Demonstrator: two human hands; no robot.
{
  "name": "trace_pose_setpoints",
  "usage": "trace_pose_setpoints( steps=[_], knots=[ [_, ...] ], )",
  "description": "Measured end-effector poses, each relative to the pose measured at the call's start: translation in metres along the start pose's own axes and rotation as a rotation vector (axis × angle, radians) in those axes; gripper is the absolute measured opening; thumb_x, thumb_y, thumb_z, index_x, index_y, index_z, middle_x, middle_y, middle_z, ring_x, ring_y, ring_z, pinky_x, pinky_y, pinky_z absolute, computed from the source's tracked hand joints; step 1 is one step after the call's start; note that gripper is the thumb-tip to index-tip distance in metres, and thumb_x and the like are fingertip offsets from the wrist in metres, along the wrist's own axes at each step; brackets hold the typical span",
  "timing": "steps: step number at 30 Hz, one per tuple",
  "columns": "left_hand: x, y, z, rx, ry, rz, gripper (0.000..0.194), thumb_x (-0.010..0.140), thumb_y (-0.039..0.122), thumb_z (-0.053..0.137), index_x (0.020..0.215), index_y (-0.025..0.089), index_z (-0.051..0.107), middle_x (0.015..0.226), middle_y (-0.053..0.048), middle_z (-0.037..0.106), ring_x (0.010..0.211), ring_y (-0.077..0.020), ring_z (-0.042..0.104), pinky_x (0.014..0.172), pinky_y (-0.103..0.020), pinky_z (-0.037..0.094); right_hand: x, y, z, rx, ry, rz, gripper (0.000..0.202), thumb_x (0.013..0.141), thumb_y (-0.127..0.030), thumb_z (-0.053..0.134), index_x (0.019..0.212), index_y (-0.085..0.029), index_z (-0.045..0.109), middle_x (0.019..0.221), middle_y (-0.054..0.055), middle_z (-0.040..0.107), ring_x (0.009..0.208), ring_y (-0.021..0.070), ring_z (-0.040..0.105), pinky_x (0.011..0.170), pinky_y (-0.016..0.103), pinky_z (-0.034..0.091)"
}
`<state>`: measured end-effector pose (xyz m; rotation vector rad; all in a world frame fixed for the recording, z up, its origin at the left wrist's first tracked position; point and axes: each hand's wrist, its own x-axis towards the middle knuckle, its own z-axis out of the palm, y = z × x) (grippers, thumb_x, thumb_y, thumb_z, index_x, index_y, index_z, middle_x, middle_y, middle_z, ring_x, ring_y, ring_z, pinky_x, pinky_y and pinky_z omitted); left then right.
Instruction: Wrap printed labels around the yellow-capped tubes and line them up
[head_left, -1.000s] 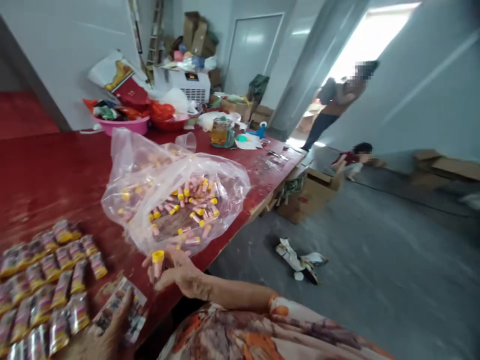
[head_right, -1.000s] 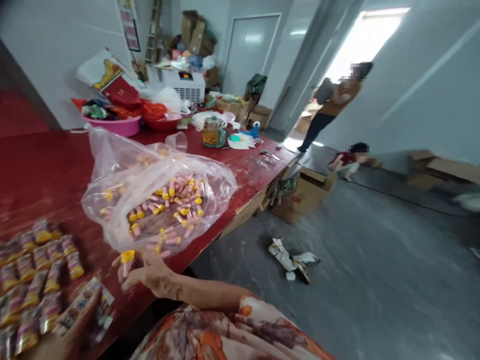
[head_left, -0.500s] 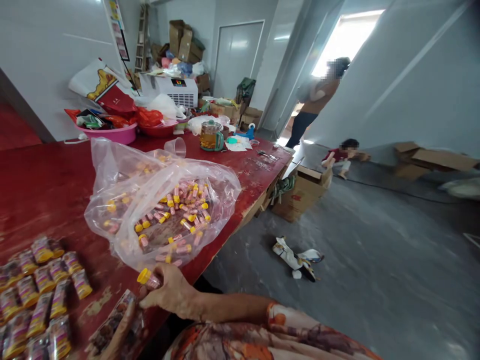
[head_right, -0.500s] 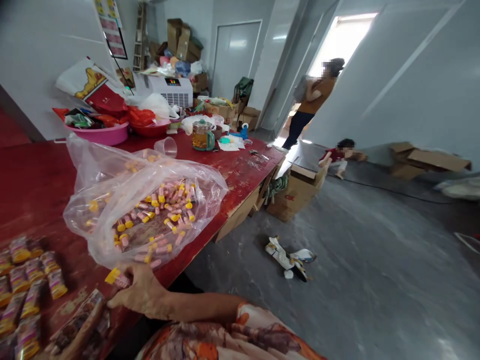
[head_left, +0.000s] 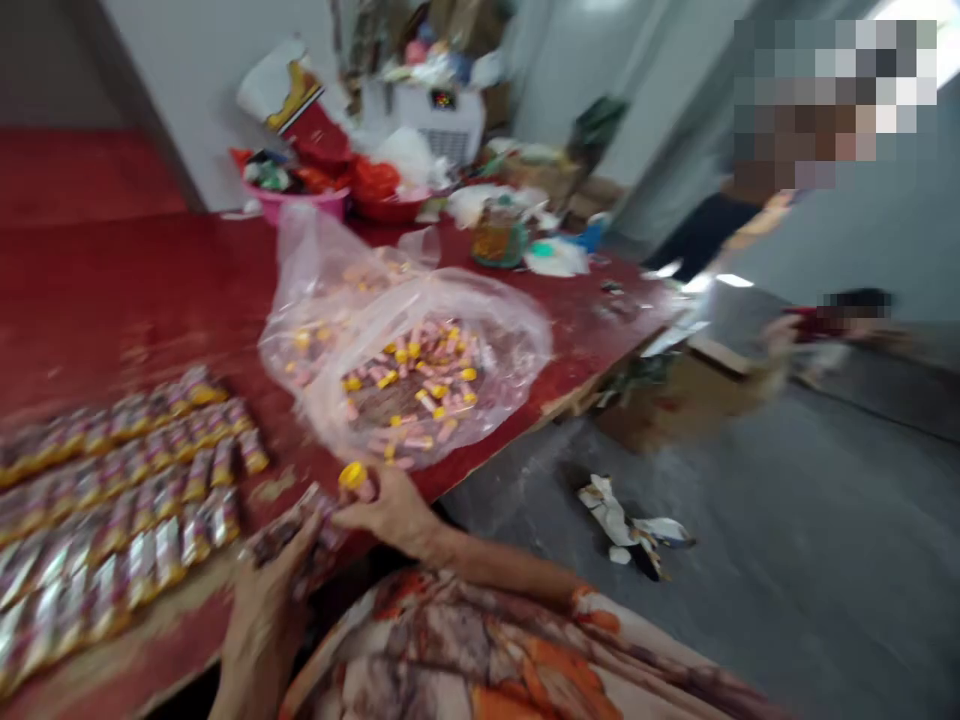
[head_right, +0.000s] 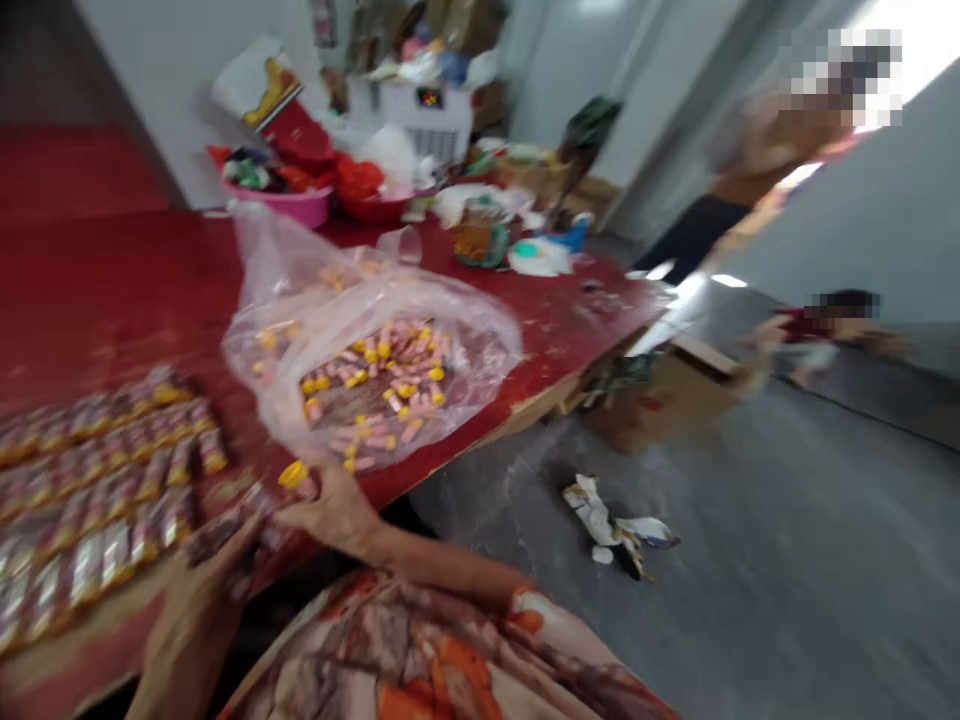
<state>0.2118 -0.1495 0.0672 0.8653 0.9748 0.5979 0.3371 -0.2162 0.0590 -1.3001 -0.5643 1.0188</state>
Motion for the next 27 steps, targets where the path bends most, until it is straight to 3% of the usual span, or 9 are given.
trace_pose_setpoints(
  steps=[2,5,10,15,19,22,27],
  knots=[
    [-0.006,0.0,-0.003,-0.106,0.029,-0.013,0.026,0.053,0.021,0.086,0.074,0.017,0.071,0.07,0.0,0.071,0.056,-0.0123,0.064,0.051,-0.019,0.052,-0.008,-0.003,-0.003,0.103,-0.03,0.013,0.036,0.059,-0.029,0.076,0.089,-0.022,0.059,0.073,-0.006,0.054,0.064,0.0094,0.046,0.062,0.023,0.039],
    [-0.009,-0.001,-0.009,-0.242,0.037,-0.02,0.028,0.057,0.024,0.085,0.079,0.014,0.071,0.074,-0.002,0.071,0.056,-0.0119,0.063,0.055,-0.022,0.054,-0.008,-0.003,-0.013,0.199,-0.05,0.021,0.024,0.07,-0.038,0.07,0.088,-0.023,0.063,0.075,-0.003,0.056,0.06,0.0095,0.044,0.059,0.025,0.039],
    [-0.012,-0.007,-0.024,-0.35,0.136,-0.041,0.031,0.056,0.026,0.087,0.077,0.012,0.069,0.073,-0.003,0.07,0.056,-0.0117,0.063,0.054,-0.023,0.052,-0.008,0.0,-0.022,0.048,-0.079,-0.127,0.021,0.069,-0.032,0.074,0.089,-0.024,0.071,0.086,0.0,0.063,0.084,0.0152,0.055,0.076,0.027,0.046],
    [-0.017,-0.009,-0.035,-0.426,0.152,-0.045,0.035,0.061,0.031,0.085,0.088,0.015,0.07,0.081,-0.002,0.071,0.063,-0.012,0.064,0.061,-0.025,0.054,-0.018,-0.006,-0.008,0.069,-0.252,-0.123,0.024,0.075,-0.026,0.071,0.098,-0.023,0.065,0.082,-0.001,0.058,0.062,0.0094,0.053,0.052,0.021,0.043],
    [-0.018,-0.009,-0.039,-0.461,0.2,-0.061,0.034,0.059,0.033,0.086,0.08,0.015,0.068,0.07,0.001,0.067,0.054,-0.0086,0.059,0.054,-0.021,0.051,-0.023,-0.006,0.005,0.106,-0.326,-0.179,0.017,0.078,-0.022,0.068,0.093,-0.022,0.058,0.091,0.0,0.057,0.06,0.0099,0.058,0.052,0.024,0.047],
    [-0.02,-0.009,-0.04,-0.477,0.18,-0.06,0.034,0.059,0.034,0.086,0.076,0.014,0.065,0.064,0.002,0.064,0.049,-0.0074,0.056,0.051,-0.02,0.05,-0.026,-0.002,0.01,-0.007,-0.314,-0.304,0.019,0.08,-0.019,0.066,0.096,-0.023,0.056,0.096,0.001,0.057,0.067,0.0116,0.06,0.058,0.027,0.051],
    [-0.023,-0.01,-0.038,-0.505,0.157,-0.063,0.033,0.059,0.032,0.086,0.072,0.014,0.062,0.06,0.004,0.061,0.046,-0.0063,0.055,0.046,-0.017,0.046,-0.029,0.002,0.014,-0.32,-0.181,-0.664,0.025,0.076,-0.011,0.068,0.095,-0.021,0.055,0.094,0.004,0.06,0.086,0.0166,0.06,0.075,0.032,0.049]
  ],
)
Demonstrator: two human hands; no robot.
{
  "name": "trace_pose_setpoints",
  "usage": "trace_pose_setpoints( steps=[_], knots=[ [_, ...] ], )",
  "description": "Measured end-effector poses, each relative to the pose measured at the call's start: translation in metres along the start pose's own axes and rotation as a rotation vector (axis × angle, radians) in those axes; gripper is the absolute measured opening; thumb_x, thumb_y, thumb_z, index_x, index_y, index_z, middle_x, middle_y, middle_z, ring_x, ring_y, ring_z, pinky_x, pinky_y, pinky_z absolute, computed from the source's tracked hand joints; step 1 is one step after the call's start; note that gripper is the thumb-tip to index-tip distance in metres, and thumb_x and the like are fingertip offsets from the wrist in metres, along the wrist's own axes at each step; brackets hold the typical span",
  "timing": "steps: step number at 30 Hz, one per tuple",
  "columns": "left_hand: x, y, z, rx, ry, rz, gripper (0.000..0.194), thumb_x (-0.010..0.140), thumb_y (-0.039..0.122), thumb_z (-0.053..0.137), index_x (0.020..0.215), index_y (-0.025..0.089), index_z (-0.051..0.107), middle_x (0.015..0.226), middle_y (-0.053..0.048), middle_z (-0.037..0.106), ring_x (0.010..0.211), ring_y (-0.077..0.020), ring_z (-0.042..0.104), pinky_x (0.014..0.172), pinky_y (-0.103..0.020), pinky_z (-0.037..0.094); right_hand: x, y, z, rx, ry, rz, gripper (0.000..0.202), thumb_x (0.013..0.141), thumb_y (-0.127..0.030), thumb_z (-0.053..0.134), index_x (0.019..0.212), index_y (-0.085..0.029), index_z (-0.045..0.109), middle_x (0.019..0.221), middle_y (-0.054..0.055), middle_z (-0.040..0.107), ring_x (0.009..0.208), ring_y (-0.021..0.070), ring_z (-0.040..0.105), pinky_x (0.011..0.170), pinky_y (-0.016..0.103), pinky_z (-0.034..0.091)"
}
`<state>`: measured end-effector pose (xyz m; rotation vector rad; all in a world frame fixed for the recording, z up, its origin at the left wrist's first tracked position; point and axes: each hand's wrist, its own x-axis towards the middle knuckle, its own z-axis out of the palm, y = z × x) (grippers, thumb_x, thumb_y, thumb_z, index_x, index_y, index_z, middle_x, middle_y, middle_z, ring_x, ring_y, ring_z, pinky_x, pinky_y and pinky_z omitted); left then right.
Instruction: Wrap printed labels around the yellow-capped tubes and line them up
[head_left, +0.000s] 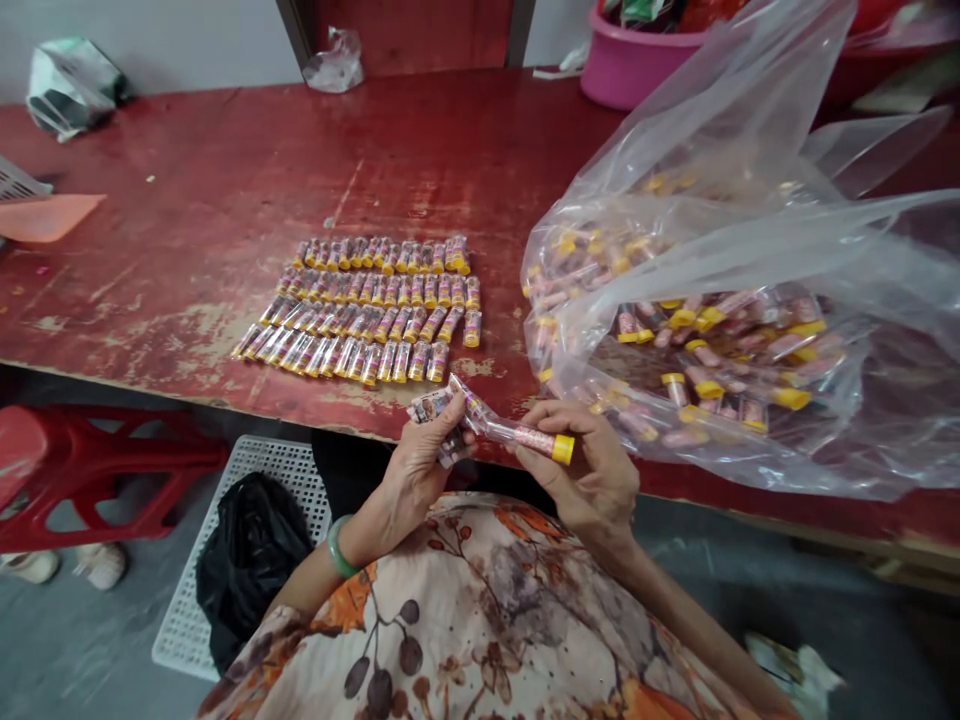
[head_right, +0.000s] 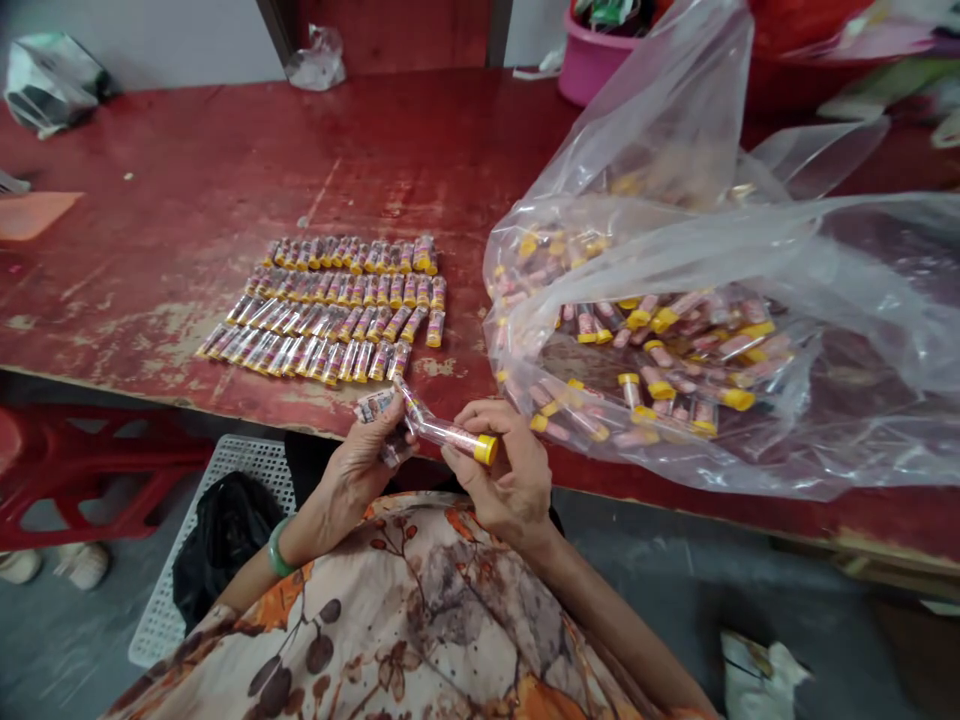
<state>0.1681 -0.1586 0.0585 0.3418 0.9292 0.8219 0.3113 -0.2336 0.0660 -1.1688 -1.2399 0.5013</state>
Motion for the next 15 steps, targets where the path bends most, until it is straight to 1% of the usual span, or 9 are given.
trace_pose_setpoints(
  steps=[2,3,5,8,10,11,12,13,15],
  knots=[
    [-0.002,-0.001,0.001,-0.008,0.007,0.018,0.033,0.059,0.032,0.086,0.073,0.015,0.062,0.061,0.004,0.061,0.047,-0.0065,0.056,0.047,-0.018,0.047,-0.002,0.0,0.002,-0.094,0.019,-0.118,0.029,0.074,-0.008,0.069,0.097,-0.02,0.055,0.095,0.005,0.061,0.087,0.0175,0.06,0.077,0.034,0.049],
    [-0.003,-0.002,0.002,-0.005,0.009,0.025,0.033,0.059,0.032,0.086,0.074,0.015,0.063,0.063,0.004,0.062,0.048,-0.007,0.057,0.048,-0.018,0.048,-0.003,0.001,0.004,-0.122,0.028,-0.154,0.031,0.073,-0.007,0.069,0.097,-0.019,0.055,0.095,0.005,0.061,0.087,0.0178,0.06,0.076,0.034,0.049],
    [-0.005,-0.004,0.004,0.014,0.009,0.034,0.034,0.058,0.033,0.086,0.076,0.015,0.064,0.065,0.003,0.064,0.051,-0.0084,0.059,0.052,-0.021,0.051,-0.006,0.005,0.009,-0.136,0.057,-0.175,0.032,0.072,-0.007,0.07,0.097,-0.019,0.055,0.094,0.005,0.061,0.084,0.0175,0.061,0.074,0.034,0.05],
    [-0.008,-0.006,0.008,0.028,0.025,0.066,0.035,0.058,0.036,0.086,0.078,0.015,0.066,0.065,0.002,0.065,0.051,-0.0093,0.059,0.053,-0.022,0.051,-0.01,0.014,0.017,-0.133,0.126,-0.169,0.031,0.073,-0.009,0.071,0.097,-0.02,0.056,0.091,0.004,0.062,0.081,0.0168,0.062,0.071,0.033,0.052],
    [-0.009,-0.007,0.009,0.018,0.02,0.114,0.035,0.056,0.033,0.087,0.079,0.015,0.067,0.067,0.002,0.067,0.052,-0.0093,0.06,0.054,-0.022,0.051,-0.01,0.019,0.021,-0.161,0.158,-0.208,0.033,0.073,-0.01,0.072,0.1,-0.021,0.057,0.092,0.004,0.063,0.081,0.0171,0.062,0.07,0.033,0.053],
    [-0.01,-0.007,0.009,0.018,0.01,0.131,0.034,0.056,0.03,0.087,0.08,0.015,0.068,0.068,0.002,0.067,0.054,-0.0094,0.06,0.056,-0.022,0.051,-0.01,0.02,0.02,-0.177,0.149,-0.239,0.035,0.073,-0.011,0.073,0.102,-0.022,0.057,0.094,0.005,0.063,0.083,0.0175,0.063,0.071,0.033,0.053],
    [-0.01,-0.006,0.009,0.023,-0.006,0.14,0.033,0.056,0.027,0.087,0.08,0.015,0.068,0.069,0.002,0.068,0.056,-0.0096,0.061,0.057,-0.022,0.052,-0.01,0.02,0.019,-0.186,0.113,-0.269,0.038,0.073,-0.012,0.073,0.106,-0.022,0.057,0.097,0.006,0.063,0.086,0.0184,0.063,0.073,0.034,0.054],
    [-0.01,-0.005,0.008,0.03,-0.02,0.14,0.032,0.057,0.025,0.087,0.079,0.015,0.068,0.069,0.001,0.068,0.057,-0.0098,0.061,0.058,-0.022,0.052,-0.009,0.019,0.016,-0.186,0.044,-0.283,0.04,0.074,-0.016,0.074,0.111,-0.021,0.057,0.101,0.008,0.062,0.091,0.0198,0.063,0.076,0.035,0.054],
    [-0.009,-0.002,0.007,0.034,-0.032,0.13,0.03,0.058,0.024,0.086,0.079,0.015,0.068,0.069,0.002,0.068,0.057,-0.01,0.061,0.06,-0.022,0.053,-0.007,0.016,0.008,-0.147,-0.17,-0.229,0.044,0.079,-0.023,0.07,0.12,-0.02,0.054,0.114,0.012,0.059,0.104,0.0232,0.06,0.081,0.037,0.055]
  ],
)
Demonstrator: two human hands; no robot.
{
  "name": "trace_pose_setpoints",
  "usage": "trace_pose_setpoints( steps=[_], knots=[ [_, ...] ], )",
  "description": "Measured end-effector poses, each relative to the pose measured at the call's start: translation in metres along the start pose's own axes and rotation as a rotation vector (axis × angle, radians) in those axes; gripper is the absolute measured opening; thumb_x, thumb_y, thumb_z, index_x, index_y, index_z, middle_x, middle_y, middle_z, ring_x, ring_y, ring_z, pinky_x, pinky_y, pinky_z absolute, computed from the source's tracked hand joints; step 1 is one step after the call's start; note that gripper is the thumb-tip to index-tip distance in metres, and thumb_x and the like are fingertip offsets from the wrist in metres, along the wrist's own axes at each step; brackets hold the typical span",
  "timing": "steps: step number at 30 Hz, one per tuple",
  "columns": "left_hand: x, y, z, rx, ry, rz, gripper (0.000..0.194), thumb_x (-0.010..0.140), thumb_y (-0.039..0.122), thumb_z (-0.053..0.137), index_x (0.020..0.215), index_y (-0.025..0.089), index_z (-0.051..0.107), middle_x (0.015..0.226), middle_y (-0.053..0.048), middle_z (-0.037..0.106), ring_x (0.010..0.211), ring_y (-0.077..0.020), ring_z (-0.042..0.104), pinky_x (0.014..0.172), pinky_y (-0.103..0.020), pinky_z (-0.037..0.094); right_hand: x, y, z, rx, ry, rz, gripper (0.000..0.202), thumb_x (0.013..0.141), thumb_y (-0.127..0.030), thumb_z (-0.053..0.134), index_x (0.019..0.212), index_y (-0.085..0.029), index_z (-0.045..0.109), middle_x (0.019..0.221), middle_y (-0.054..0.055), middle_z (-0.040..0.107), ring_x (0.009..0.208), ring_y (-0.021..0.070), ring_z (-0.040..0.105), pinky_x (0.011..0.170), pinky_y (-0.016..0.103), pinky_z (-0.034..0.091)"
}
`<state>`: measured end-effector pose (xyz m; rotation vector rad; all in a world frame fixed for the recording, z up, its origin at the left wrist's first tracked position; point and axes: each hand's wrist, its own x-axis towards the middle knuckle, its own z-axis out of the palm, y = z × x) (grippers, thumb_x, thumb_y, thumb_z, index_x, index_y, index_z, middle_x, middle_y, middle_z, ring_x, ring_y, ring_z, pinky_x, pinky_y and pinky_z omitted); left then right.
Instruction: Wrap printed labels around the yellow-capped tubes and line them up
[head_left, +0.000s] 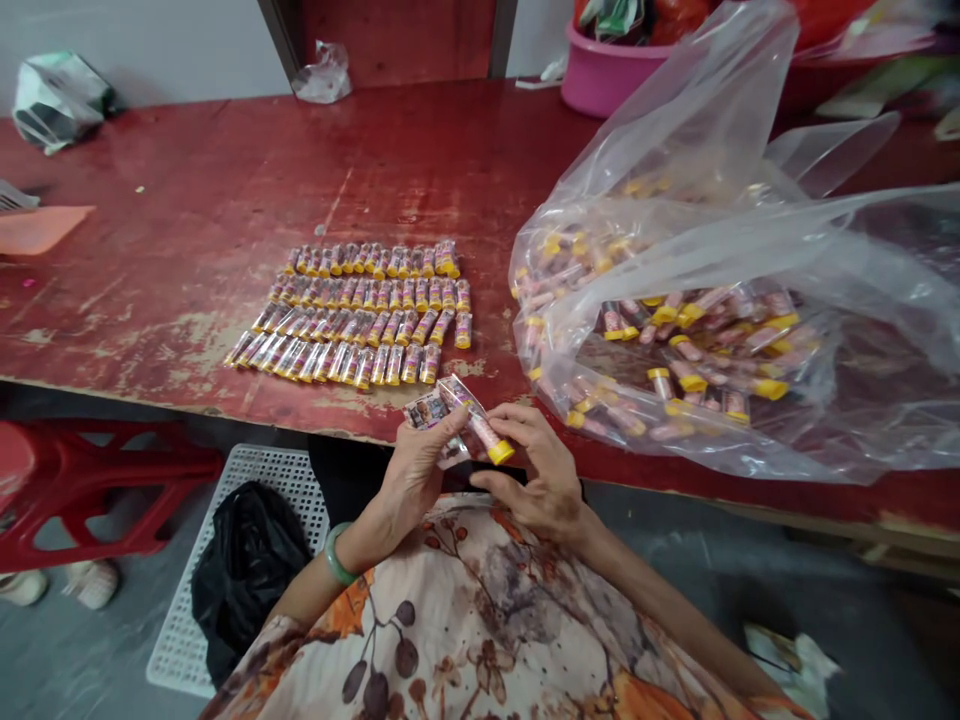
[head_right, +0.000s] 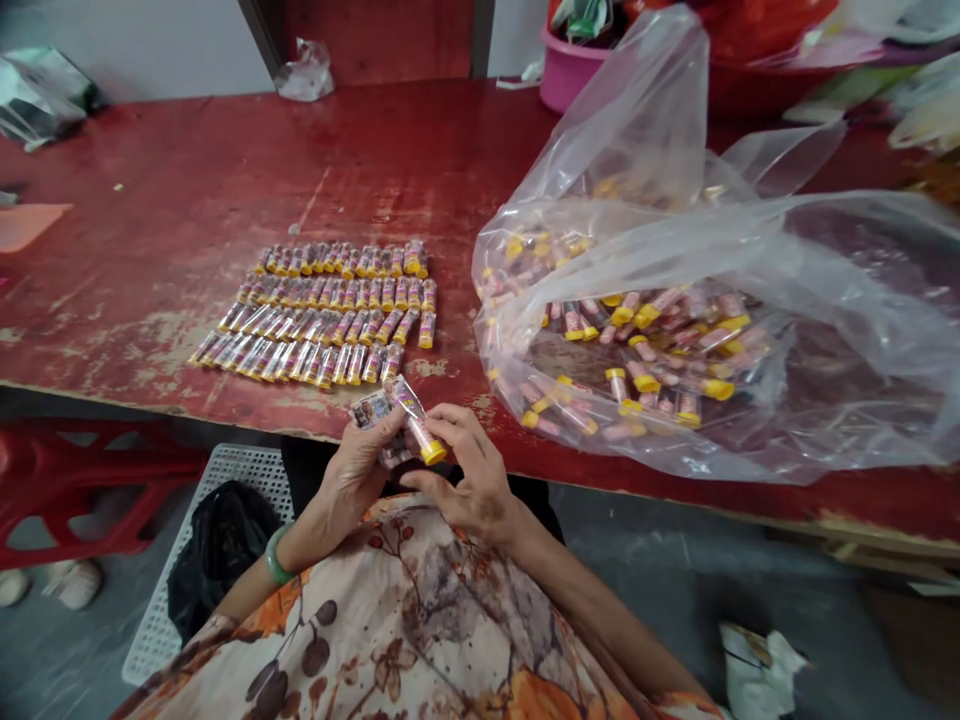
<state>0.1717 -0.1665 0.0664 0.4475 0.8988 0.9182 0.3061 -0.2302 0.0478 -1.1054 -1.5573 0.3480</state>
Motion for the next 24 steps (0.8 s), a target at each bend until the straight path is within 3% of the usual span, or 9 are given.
trace_pose_setpoints(
  steps=[2,3,9,17,24],
  knots=[
    [0.0,0.003,-0.001,0.001,-0.013,-0.015,0.031,0.058,0.025,0.086,0.082,0.015,0.068,0.072,0.001,0.069,0.058,-0.0108,0.062,0.06,-0.024,0.053,0.0,-0.002,-0.009,0.083,-0.139,0.091,0.042,0.084,-0.024,0.062,0.125,-0.02,0.053,0.123,0.014,0.055,0.11,0.024,0.058,0.081,0.036,0.056],
    [0.0,0.004,-0.002,0.009,-0.027,-0.027,0.032,0.057,0.025,0.086,0.083,0.015,0.069,0.073,0.001,0.069,0.058,-0.0112,0.062,0.06,-0.024,0.053,0.0,-0.003,-0.012,0.103,-0.14,0.125,0.04,0.085,-0.021,0.059,0.125,-0.021,0.053,0.124,0.013,0.055,0.11,0.0231,0.059,0.079,0.034,0.056],
    [-0.009,0.003,0.0,0.113,-0.135,-0.139,0.035,0.053,0.028,0.088,0.077,0.013,0.068,0.07,-0.002,0.067,0.056,-0.0112,0.059,0.058,-0.025,0.051,0.006,-0.009,-0.007,-0.069,0.123,-0.004,0.036,0.08,-0.009,0.059,0.113,-0.021,0.062,0.104,0.01,0.066,0.092,0.0197,0.065,0.073,0.033,0.056],
    [-0.012,-0.001,0.0,0.146,-0.206,-0.103,0.034,0.053,0.031,0.088,0.072,0.013,0.066,0.064,0.0,0.062,0.05,-0.0092,0.054,0.051,-0.023,0.048,0.01,-0.021,0.002,-0.148,0.267,-0.018,0.025,0.078,-0.006,0.06,0.095,-0.024,0.069,0.091,0.006,0.071,0.079,0.0179,0.068,0.064,0.031,0.057],
    [-0.014,-0.002,-0.001,0.166,-0.198,-0.082,0.036,0.052,0.033,0.088,0.074,0.014,0.068,0.068,-0.001,0.065,0.049,-0.0099,0.056,0.052,-0.024,0.048,0.01,-0.023,0.007,-0.157,0.325,-0.034,0.026,0.077,-0.004,0.061,0.09,-0.024,0.071,0.088,0.005,0.071,0.075,0.0167,0.068,0.061,0.029,0.056]
  ],
)
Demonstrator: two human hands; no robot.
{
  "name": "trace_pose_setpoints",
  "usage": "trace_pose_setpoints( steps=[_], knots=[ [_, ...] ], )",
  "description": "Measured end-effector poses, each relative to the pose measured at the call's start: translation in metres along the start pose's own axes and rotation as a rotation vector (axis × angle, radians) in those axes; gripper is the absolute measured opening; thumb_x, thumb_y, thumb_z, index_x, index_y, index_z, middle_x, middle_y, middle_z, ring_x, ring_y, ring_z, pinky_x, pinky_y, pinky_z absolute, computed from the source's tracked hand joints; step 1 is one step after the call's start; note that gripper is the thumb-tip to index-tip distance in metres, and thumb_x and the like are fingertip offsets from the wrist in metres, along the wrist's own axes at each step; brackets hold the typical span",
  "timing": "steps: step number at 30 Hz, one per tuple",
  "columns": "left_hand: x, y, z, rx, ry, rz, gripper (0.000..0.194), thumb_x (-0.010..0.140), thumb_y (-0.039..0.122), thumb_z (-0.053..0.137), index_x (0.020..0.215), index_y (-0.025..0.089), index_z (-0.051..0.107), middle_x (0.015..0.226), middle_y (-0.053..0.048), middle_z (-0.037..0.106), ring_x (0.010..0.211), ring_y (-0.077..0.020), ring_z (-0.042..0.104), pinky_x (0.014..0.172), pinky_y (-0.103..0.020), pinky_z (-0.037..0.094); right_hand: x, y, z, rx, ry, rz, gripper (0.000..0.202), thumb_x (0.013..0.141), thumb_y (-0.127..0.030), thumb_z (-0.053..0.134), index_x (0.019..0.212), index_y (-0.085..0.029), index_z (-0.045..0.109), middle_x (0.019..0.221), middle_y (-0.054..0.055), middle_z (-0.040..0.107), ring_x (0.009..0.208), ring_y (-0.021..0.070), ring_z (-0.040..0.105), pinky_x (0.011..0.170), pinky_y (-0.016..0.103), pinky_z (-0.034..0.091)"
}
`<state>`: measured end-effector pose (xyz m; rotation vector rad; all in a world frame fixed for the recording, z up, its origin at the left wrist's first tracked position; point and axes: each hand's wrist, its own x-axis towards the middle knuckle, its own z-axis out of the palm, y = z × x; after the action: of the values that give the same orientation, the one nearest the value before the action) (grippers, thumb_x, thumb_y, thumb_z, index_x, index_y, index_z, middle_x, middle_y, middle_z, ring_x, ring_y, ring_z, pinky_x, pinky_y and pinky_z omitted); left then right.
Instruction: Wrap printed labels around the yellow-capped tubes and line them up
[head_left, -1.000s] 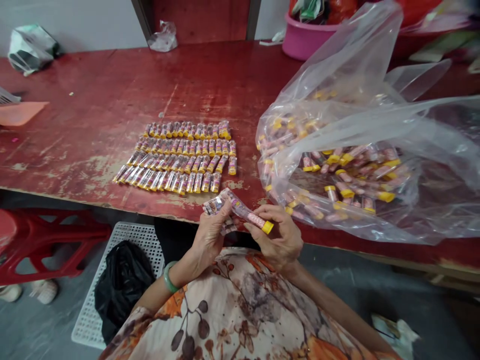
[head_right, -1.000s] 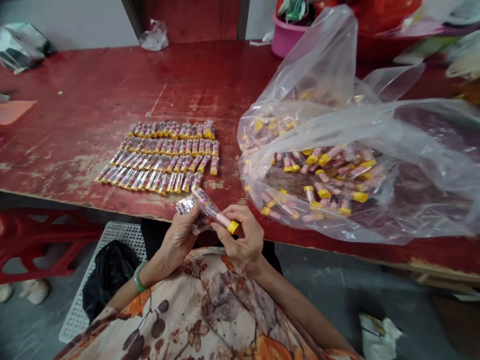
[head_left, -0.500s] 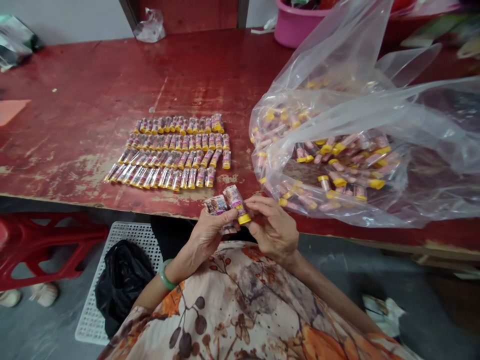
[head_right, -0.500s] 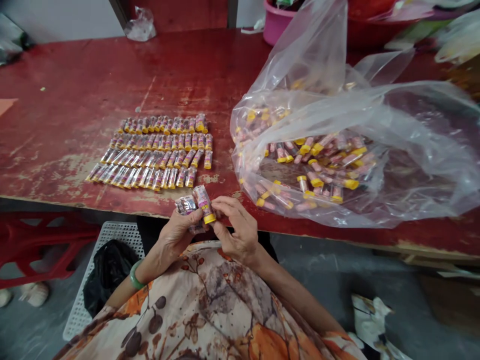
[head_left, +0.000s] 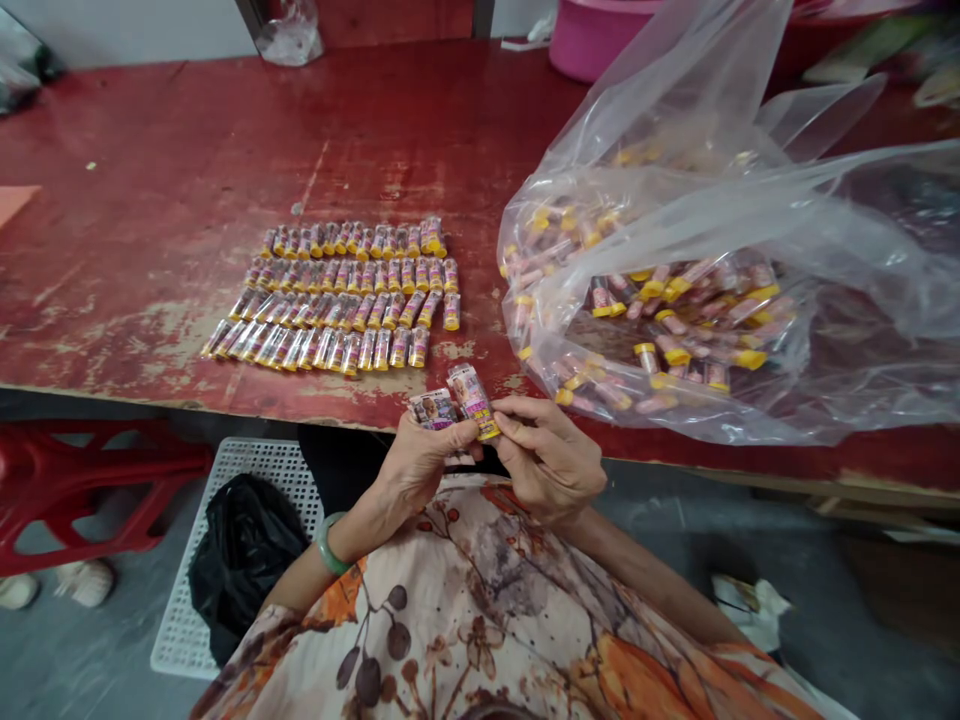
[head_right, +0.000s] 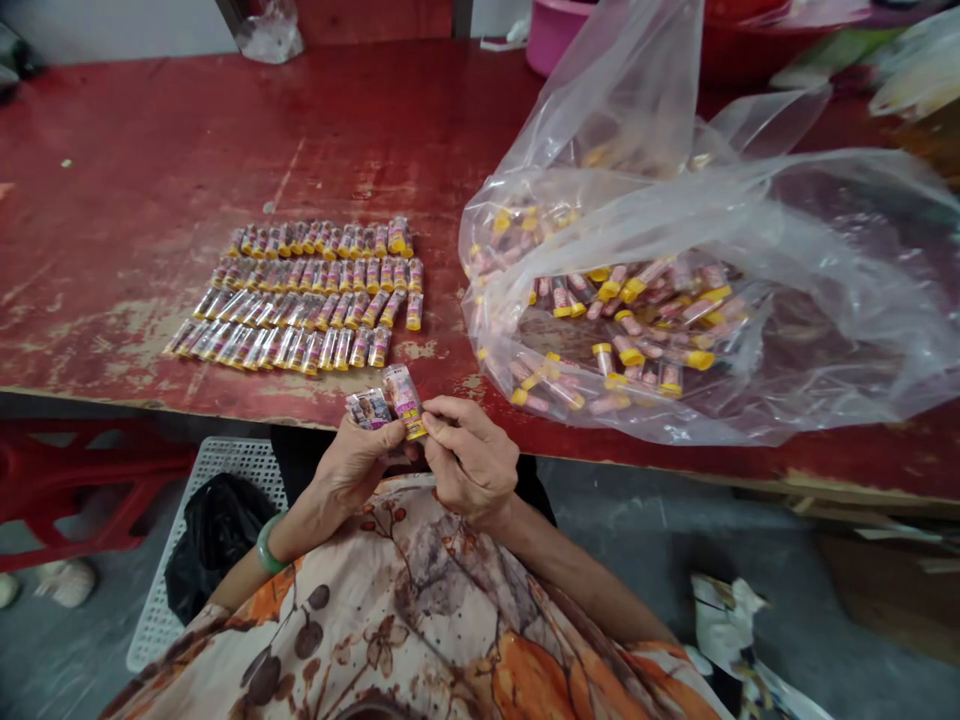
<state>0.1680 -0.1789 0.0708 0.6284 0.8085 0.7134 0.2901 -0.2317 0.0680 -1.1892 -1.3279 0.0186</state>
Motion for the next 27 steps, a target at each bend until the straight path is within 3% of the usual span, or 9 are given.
trace_pose_setpoints(
  steps=[19,21,24,27],
  knots=[
    [0.003,0.004,0.001,-0.002,0.027,-0.008,0.034,0.054,0.033,0.088,0.071,0.013,0.066,0.061,-0.001,0.063,0.049,-0.01,0.055,0.053,-0.024,0.048,-0.006,0.012,0.005,-0.079,-0.012,-0.083,0.03,0.075,-0.003,0.061,0.093,-0.025,0.071,0.09,0.005,0.071,0.075,0.0171,0.068,0.061,0.028,0.056],
    [0.005,0.005,-0.004,0.016,0.053,0.019,0.034,0.054,0.034,0.087,0.071,0.014,0.067,0.062,-0.001,0.064,0.05,-0.0101,0.055,0.053,-0.024,0.048,0.002,0.012,0.0,-0.025,-0.122,0.0,0.025,0.075,-0.008,0.062,0.092,-0.024,0.071,0.092,0.005,0.071,0.075,0.0164,0.067,0.063,0.028,0.056],
    [0.01,0.006,-0.013,0.095,0.102,0.103,0.031,0.053,0.032,0.088,0.069,0.014,0.068,0.059,0.001,0.063,0.05,-0.0089,0.053,0.053,-0.022,0.047,0.017,0.014,-0.003,0.133,-0.33,0.311,0.019,0.078,-0.02,0.062,0.096,-0.021,0.068,0.091,0.006,0.071,0.069,0.0144,0.065,0.061,0.028,0.055],
    [0.016,0.006,-0.02,0.163,0.057,0.16,0.03,0.052,0.027,0.088,0.074,0.014,0.072,0.065,0.0,0.067,0.056,-0.0097,0.057,0.058,-0.021,0.048,0.029,0.021,0.006,0.233,-0.372,0.597,0.025,0.073,-0.031,0.07,0.094,-0.017,0.066,0.081,0.005,0.071,0.065,0.0139,0.064,0.059,0.027,0.054]
  ],
)
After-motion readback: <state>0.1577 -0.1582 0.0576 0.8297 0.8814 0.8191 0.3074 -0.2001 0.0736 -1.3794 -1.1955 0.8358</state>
